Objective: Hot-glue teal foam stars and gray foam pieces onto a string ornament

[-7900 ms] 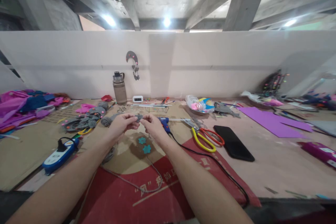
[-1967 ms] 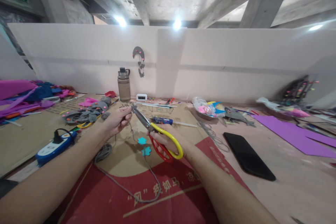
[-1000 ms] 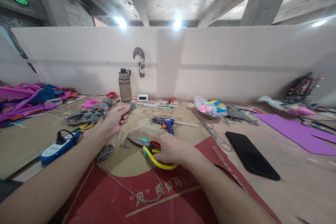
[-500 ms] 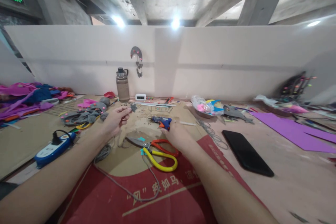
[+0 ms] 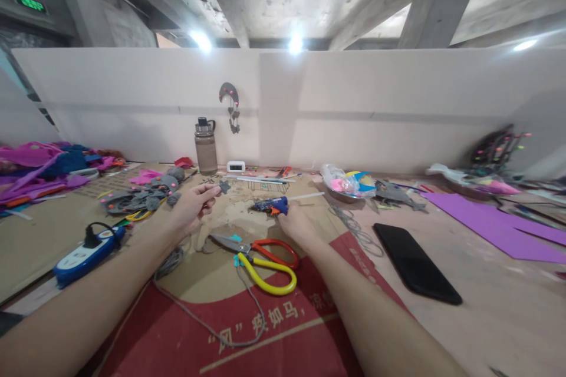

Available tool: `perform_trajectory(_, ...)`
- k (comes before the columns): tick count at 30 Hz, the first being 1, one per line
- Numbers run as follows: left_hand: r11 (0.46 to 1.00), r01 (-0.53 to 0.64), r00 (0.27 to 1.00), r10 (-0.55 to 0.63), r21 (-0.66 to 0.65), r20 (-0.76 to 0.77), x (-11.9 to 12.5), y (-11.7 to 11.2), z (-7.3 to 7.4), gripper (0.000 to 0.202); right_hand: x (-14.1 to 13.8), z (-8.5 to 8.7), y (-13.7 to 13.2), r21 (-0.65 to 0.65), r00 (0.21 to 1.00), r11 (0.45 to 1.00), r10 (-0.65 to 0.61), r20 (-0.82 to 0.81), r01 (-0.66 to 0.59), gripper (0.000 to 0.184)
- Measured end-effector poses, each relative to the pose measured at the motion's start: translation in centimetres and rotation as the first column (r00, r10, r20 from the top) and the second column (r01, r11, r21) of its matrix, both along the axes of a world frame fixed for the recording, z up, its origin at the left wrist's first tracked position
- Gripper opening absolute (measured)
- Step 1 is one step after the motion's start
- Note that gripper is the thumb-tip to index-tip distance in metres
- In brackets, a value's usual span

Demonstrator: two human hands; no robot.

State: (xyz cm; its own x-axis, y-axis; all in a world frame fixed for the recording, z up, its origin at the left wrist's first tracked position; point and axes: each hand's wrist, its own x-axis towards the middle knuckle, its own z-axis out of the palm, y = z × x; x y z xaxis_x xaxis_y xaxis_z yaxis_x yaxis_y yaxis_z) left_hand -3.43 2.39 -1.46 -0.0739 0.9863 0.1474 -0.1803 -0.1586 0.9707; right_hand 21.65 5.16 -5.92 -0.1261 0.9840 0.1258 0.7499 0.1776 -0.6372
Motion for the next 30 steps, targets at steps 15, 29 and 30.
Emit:
perform_trajectory(15, 0.999, -0.033, 0.998, 0.034, -0.018, 0.054, 0.2, -0.1, -0.2, 0.034, -1.6, 2.7, -3.1, 0.089, 0.757, 0.995, 0.023, -0.653, 0.047, 0.028)
perform_trajectory(29, 0.999, -0.011, 0.995, 0.016, -0.052, 0.096, 0.4, -0.2, -0.4, 0.029, -3.1, 2.8, -5.9, 0.388, 0.880, 0.911, 0.294, -0.373, -0.140, 0.024)
perform_trajectory(30, 0.999, -0.010, 0.995, 0.015, -0.051, 0.095, 0.4, -0.2, -0.4, 0.029, -3.2, 2.9, -6.0, 0.393, 0.887, 0.908, 0.295, -0.354, -0.145, 0.022)
